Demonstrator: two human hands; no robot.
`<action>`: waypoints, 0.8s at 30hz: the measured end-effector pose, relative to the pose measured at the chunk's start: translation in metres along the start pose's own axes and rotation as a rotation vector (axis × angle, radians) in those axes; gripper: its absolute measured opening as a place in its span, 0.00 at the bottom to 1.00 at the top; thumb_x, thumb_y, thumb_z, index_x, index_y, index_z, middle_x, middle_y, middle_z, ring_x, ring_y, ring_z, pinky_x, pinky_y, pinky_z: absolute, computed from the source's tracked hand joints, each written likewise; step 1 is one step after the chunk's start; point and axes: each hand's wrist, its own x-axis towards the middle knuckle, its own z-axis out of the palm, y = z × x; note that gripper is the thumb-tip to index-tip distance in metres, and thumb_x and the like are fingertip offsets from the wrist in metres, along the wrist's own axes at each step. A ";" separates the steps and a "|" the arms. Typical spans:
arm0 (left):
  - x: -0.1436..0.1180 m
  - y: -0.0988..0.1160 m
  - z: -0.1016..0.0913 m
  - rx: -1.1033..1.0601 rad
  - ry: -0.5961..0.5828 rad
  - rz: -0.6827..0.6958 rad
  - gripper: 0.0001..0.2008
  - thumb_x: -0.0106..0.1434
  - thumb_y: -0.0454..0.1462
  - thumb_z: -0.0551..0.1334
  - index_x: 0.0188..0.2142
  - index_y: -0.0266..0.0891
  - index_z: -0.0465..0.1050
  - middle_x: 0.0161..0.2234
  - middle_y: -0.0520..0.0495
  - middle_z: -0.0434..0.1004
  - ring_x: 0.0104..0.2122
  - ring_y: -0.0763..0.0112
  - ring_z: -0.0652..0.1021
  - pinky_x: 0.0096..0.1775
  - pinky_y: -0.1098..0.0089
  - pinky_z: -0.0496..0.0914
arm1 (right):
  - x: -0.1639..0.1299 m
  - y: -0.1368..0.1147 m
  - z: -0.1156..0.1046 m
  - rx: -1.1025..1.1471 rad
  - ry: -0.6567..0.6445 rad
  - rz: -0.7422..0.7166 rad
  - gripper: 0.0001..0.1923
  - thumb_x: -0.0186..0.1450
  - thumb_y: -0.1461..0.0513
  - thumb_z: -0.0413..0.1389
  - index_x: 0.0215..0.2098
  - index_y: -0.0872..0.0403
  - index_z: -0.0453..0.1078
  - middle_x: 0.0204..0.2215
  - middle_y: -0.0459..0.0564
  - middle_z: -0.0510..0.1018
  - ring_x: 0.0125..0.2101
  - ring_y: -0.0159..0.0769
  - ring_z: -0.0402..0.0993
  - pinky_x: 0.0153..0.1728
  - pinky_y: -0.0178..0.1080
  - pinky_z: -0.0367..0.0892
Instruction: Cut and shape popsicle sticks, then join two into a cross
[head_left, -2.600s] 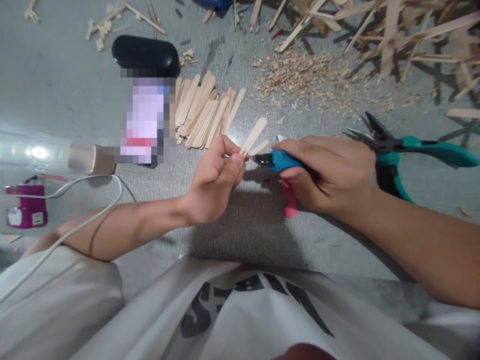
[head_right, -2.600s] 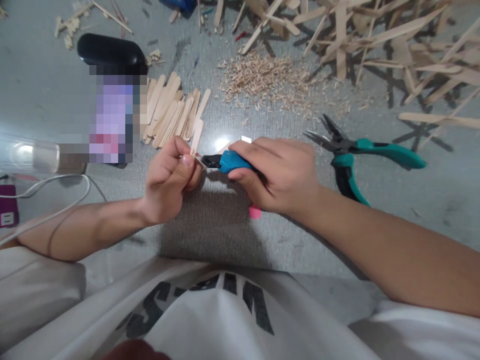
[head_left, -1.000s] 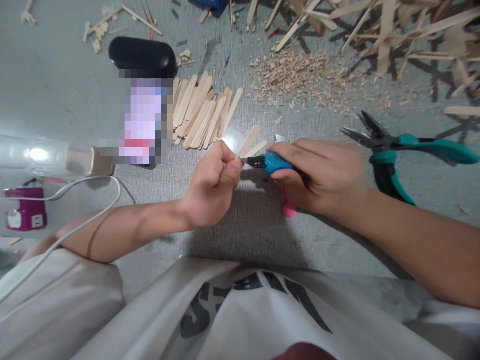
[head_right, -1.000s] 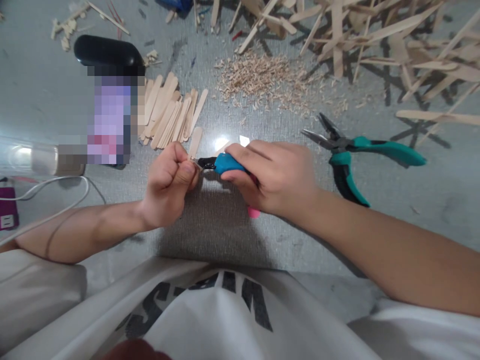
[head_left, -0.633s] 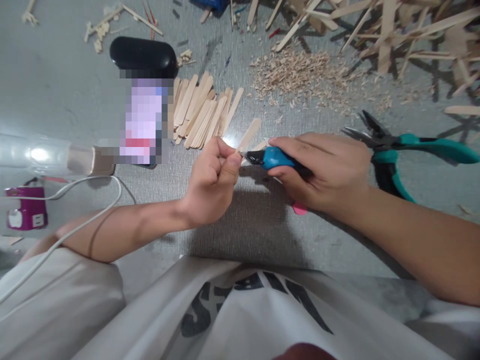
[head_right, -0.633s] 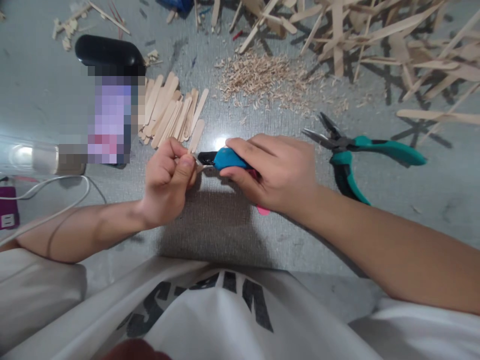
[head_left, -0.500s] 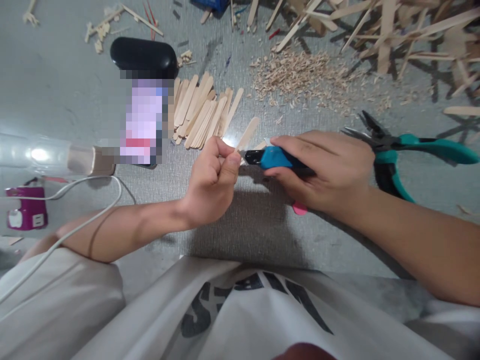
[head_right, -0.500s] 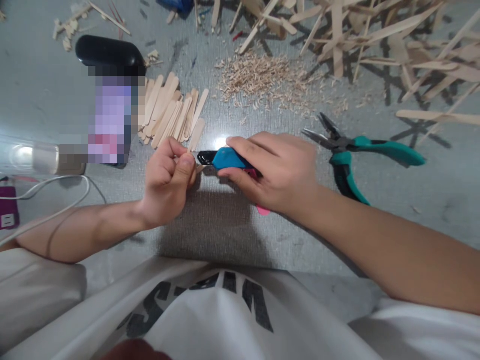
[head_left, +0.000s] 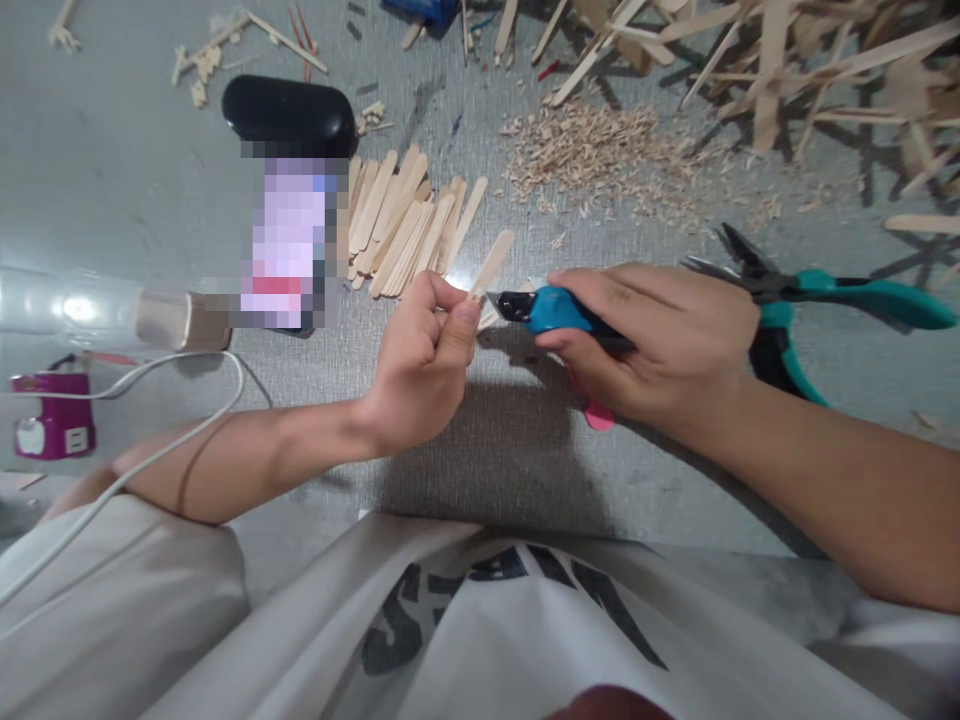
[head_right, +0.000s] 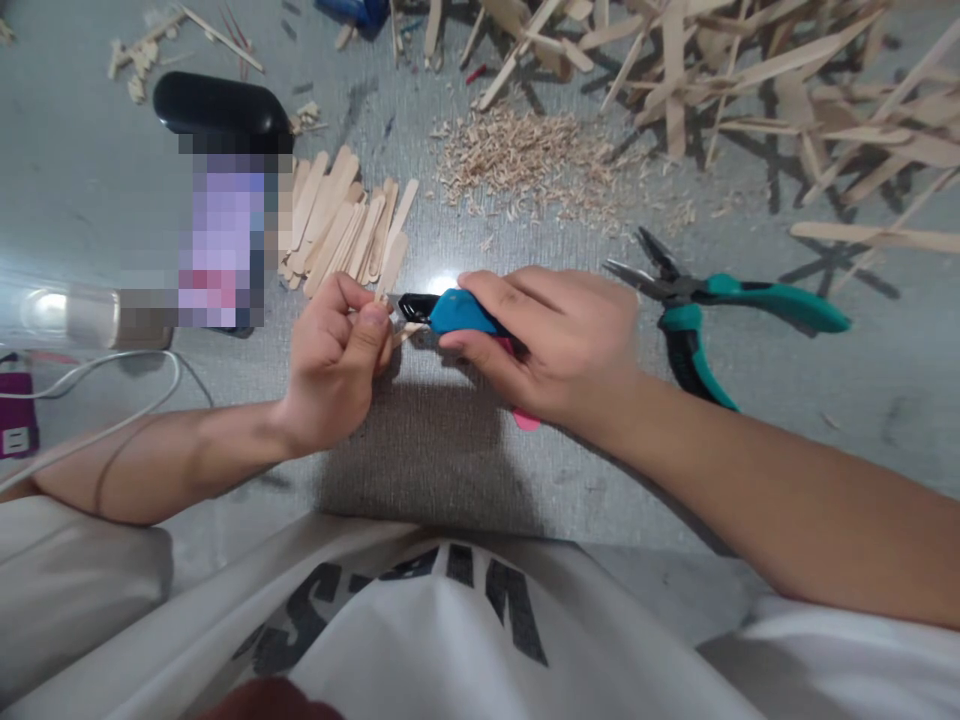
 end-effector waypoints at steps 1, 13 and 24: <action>0.000 0.000 0.000 0.005 -0.001 0.011 0.31 0.78 0.67 0.68 0.39 0.49 0.59 0.20 0.62 0.63 0.17 0.76 0.59 0.19 0.71 0.52 | 0.000 0.000 0.000 -0.001 -0.022 0.017 0.29 0.89 0.43 0.49 0.60 0.51 0.86 0.34 0.56 0.89 0.31 0.46 0.84 0.32 0.48 0.71; 0.000 -0.002 0.000 -0.011 -0.014 0.039 0.31 0.78 0.68 0.67 0.39 0.49 0.59 0.20 0.62 0.62 0.17 0.77 0.57 0.18 0.72 0.50 | -0.002 0.000 0.005 0.025 -0.031 0.058 0.35 0.88 0.39 0.45 0.53 0.50 0.88 0.31 0.54 0.86 0.29 0.44 0.80 0.31 0.48 0.66; 0.000 -0.002 0.001 -0.030 -0.050 0.071 0.29 0.81 0.65 0.66 0.40 0.49 0.58 0.21 0.63 0.61 0.18 0.78 0.56 0.19 0.73 0.50 | -0.002 0.000 0.003 0.054 -0.057 0.094 0.37 0.88 0.37 0.44 0.51 0.49 0.87 0.26 0.51 0.80 0.26 0.42 0.75 0.30 0.47 0.63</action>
